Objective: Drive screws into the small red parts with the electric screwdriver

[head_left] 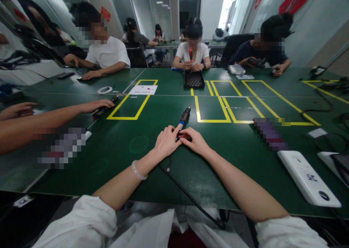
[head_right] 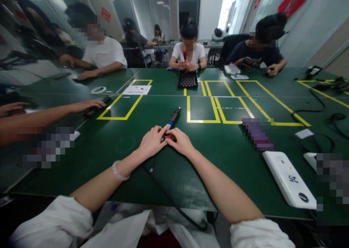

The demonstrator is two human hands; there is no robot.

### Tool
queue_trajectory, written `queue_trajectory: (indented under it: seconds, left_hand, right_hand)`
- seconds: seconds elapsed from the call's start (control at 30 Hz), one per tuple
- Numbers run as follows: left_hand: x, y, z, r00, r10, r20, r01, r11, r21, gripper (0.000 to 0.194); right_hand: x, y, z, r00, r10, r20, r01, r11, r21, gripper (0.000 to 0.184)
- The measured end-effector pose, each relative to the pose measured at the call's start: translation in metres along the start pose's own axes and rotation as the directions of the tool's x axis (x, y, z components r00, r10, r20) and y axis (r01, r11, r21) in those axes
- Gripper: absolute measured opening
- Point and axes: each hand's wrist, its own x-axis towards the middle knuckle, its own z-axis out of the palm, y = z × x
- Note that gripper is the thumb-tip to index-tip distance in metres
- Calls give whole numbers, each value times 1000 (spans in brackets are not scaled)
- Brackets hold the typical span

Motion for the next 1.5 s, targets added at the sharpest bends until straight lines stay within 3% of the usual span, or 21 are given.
queue_trajectory:
  seconds: [0.1,0.3,0.47,0.7,0.87,1.0,1.17,1.33,1.5]
  left_hand:
    - [1,-6,-3,1000,-1,10,1,1000,8,63]
    - [5,-40,-4,996,-89,-2,89,995,51,63]
    - [9,-95,-6,972,-233,24,230,969,89,64]
    - [3,-183,-15,889,-452,71,444,889,111,66]
    - [-11,-223,-20,835,-550,15,543,829,130,62]
    - [-20,-229,-19,804,-590,-70,593,790,155,54]
    - [-21,-218,-16,807,-564,-172,588,793,160,45]
    - [-17,-205,-19,776,-589,-228,624,769,139,36]
    - [-12,-195,-21,779,-507,-369,540,841,-15,35]
  right_hand:
    - [0,0,1,1000,15,-1,-15,999,31,33]
    - [-1,4,1,999,28,41,-30,998,49,28]
    - [-1,5,1,998,39,49,-42,998,50,26]
    - [-1,9,4,997,40,59,-43,998,39,23]
    - [-1,10,5,998,35,54,-37,999,29,21]
    - [0,8,4,998,36,61,-37,999,25,19]
    - [0,7,3,997,27,71,-29,999,27,18]
    - [-1,7,3,997,27,71,-29,999,21,17]
    - [0,8,4,997,27,69,-28,999,18,17]
